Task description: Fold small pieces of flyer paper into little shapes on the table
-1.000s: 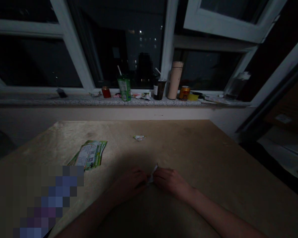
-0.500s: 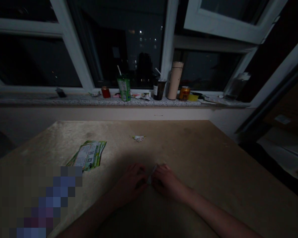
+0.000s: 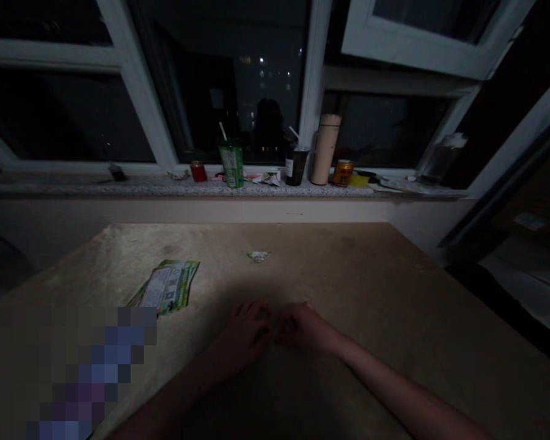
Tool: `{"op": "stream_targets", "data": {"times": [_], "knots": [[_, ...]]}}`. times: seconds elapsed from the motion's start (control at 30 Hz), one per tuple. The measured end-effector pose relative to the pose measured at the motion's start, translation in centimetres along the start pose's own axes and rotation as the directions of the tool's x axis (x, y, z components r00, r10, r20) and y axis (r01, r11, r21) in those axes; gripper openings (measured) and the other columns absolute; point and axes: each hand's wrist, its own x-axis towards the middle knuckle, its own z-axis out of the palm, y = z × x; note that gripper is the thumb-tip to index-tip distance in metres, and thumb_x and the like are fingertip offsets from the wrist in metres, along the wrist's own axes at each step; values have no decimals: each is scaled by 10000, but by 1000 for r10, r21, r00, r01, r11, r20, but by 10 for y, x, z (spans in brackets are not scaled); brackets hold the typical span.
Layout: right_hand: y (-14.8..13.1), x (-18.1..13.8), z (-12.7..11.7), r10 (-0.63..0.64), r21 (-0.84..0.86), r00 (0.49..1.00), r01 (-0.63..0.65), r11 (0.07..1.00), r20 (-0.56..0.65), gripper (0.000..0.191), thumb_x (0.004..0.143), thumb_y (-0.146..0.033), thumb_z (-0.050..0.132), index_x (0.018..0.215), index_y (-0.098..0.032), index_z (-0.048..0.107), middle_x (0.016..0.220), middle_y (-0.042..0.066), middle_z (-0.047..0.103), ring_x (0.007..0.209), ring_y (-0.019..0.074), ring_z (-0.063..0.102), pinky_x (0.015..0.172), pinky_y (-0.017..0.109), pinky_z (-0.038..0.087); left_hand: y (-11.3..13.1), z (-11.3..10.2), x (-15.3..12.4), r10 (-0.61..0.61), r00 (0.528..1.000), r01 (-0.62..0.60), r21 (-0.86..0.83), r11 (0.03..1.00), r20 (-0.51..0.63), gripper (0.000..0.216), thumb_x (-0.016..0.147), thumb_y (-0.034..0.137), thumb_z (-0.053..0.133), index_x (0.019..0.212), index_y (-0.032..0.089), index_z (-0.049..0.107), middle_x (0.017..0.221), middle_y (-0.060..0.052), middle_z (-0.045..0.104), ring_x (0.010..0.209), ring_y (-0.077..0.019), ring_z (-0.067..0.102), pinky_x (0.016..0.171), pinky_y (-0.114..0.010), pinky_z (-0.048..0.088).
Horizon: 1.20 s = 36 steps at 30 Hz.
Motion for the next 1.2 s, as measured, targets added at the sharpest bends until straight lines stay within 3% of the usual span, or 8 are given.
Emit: {"op": "stream_targets", "data": {"times": [0.2, 0.47, 0.8, 1.2], "knots": [[1, 10, -6, -10, 8, 994, 9, 1000, 106, 135, 665, -334, 734, 747, -226, 727, 647, -35, 657, 620, 135, 578, 589, 231, 351, -1, 4, -3, -24, 1000, 24, -22, 999, -3, 119, 871, 168, 521, 886, 227, 623, 1063, -21, 544, 1027, -242, 484, 891, -408, 367], [-3, 8, -8, -14, -55, 993, 20, 998, 118, 112, 686, -315, 706, 748, -223, 722, 688, -22, 675, 671, 156, 602, 599, 236, 356, -4, 1, -4, -23, 1000, 24, -45, 999, 11, 66, 870, 229, 554, 900, 241, 612, 1110, -15, 521, 1059, -243, 461, 918, -401, 354], [-8, 13, -13, 5, -103, 985, 13, 995, 173, 145, 692, -318, 704, 810, -240, 734, 729, -17, 699, 702, 163, 626, 585, 231, 360, -6, 4, 0, -125, 990, 126, -5, 992, 65, 132, 803, 228, 615, 932, 212, 594, 1160, -71, 487, 1109, -308, 427, 918, -477, 331], [-6, 16, -16, 18, -125, 980, 7, 992, 196, 243, 680, -434, 710, 842, -257, 745, 731, -26, 707, 687, 156, 642, 542, 200, 370, -5, -2, 3, -183, 974, 186, -10, 983, 132, 155, 794, 262, 615, 947, 236, 608, 1207, -53, 470, 1151, -306, 407, 958, -466, 308]]}}
